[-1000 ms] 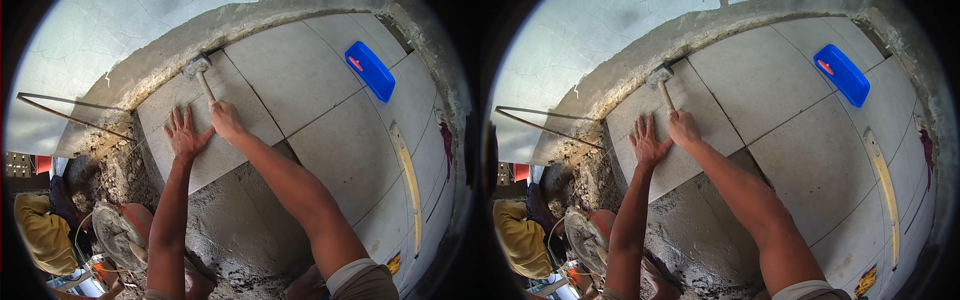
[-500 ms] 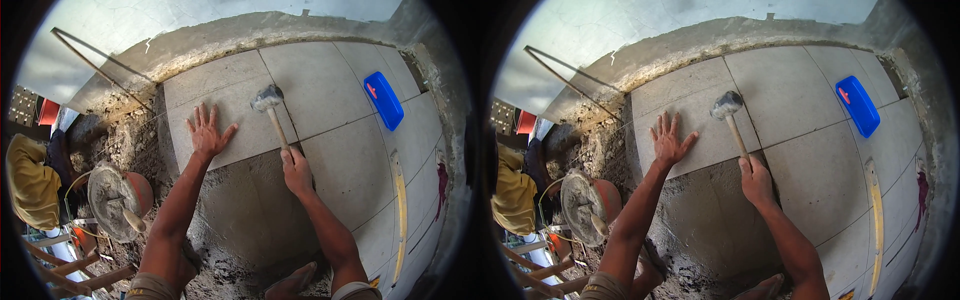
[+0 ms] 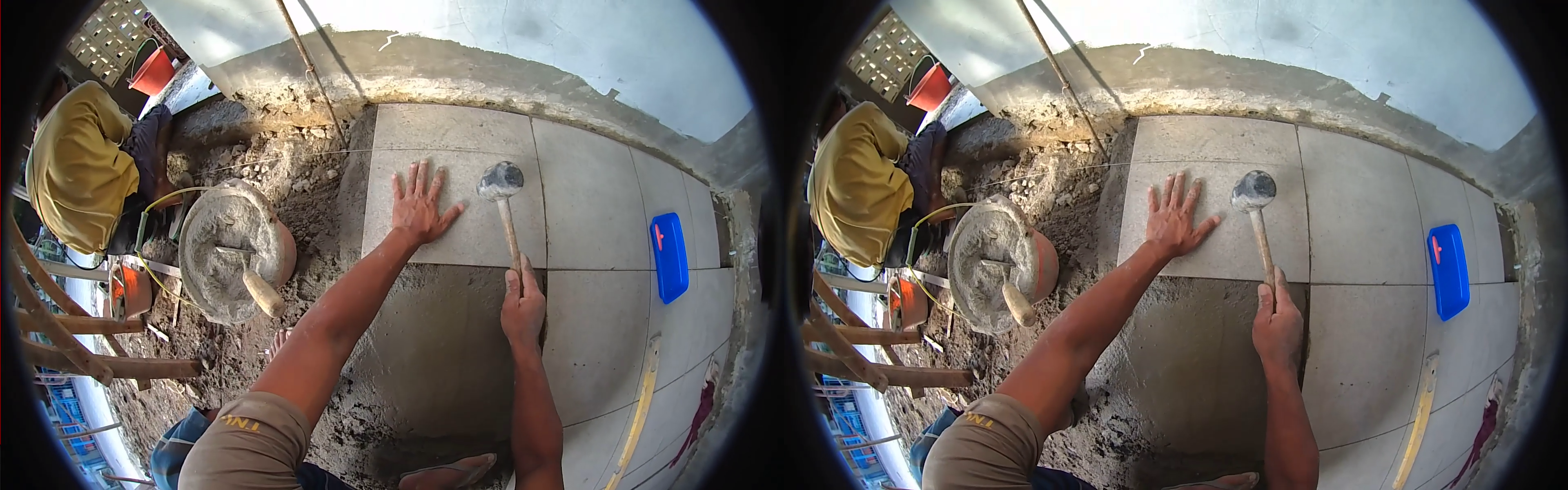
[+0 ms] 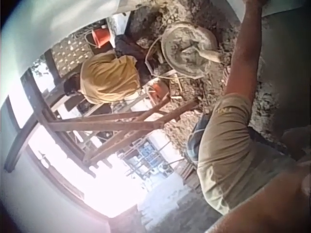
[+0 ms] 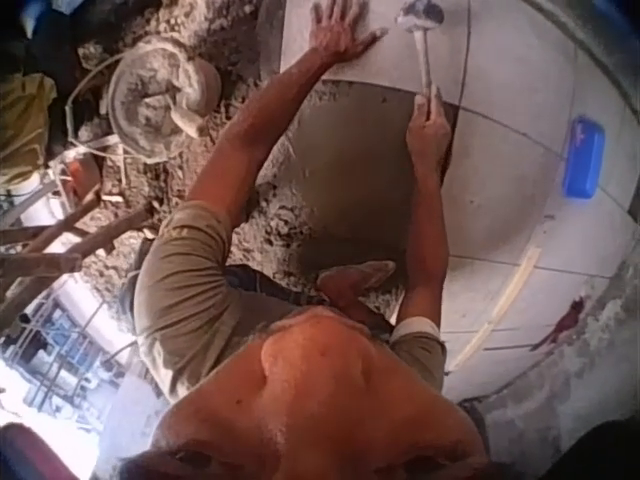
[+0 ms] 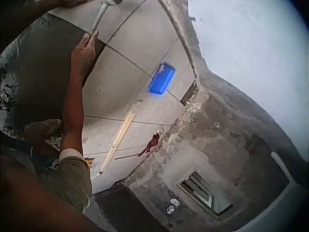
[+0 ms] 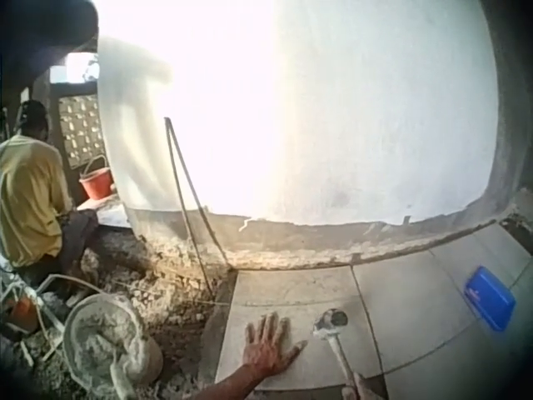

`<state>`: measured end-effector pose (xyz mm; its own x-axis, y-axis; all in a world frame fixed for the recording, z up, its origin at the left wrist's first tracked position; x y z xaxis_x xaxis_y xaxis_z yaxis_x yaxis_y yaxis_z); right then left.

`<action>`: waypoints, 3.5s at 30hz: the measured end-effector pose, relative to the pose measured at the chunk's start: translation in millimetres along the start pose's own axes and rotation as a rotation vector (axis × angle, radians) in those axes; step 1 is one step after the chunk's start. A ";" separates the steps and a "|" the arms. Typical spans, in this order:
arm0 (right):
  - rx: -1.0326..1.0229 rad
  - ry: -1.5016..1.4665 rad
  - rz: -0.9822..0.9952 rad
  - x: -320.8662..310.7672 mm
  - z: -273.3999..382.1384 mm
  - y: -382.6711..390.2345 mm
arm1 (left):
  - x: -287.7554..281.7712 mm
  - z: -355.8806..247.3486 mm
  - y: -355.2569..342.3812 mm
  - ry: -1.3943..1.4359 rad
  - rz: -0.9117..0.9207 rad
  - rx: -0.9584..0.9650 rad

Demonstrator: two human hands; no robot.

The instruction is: Laying ceramic tiles on a floor surface using cement and a rubber mallet.

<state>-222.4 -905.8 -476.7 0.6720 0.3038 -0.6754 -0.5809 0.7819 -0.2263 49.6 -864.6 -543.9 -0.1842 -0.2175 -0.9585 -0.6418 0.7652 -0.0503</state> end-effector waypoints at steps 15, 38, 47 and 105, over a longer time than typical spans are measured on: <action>0.045 0.181 0.179 66.0 36.5 -73.9 | -0.3 28.2 -3.3 -0.010 -0.042 -0.155; 0.026 0.168 0.270 149.4 60.6 -138.9 | 4.6 36.5 -5.3 -0.025 -0.016 -0.202; 0.079 -0.083 0.116 115.7 45.6 -139.7 | 0.7 18.1 -13.1 -0.177 -0.002 -0.092; 0.005 0.196 0.045 95.7 6.4 -135.1 | 9.0 -23.3 -25.6 -0.118 0.033 0.212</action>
<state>-76.6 -978.9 -506.3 0.5431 0.2273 -0.8083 -0.6057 0.7727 -0.1897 47.0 -900.2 -544.8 -0.1066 -0.1278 -0.9861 -0.4638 0.8836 -0.0644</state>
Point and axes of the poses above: each hand's wrist, its own y-axis away from the middle knuckle, its own x-axis out of the palm, z = x × y, the point moved 10 cm from there along -y, towards the middle knuckle, and after that the axes turned 7 degrees about -x, right-handed, at the moved point
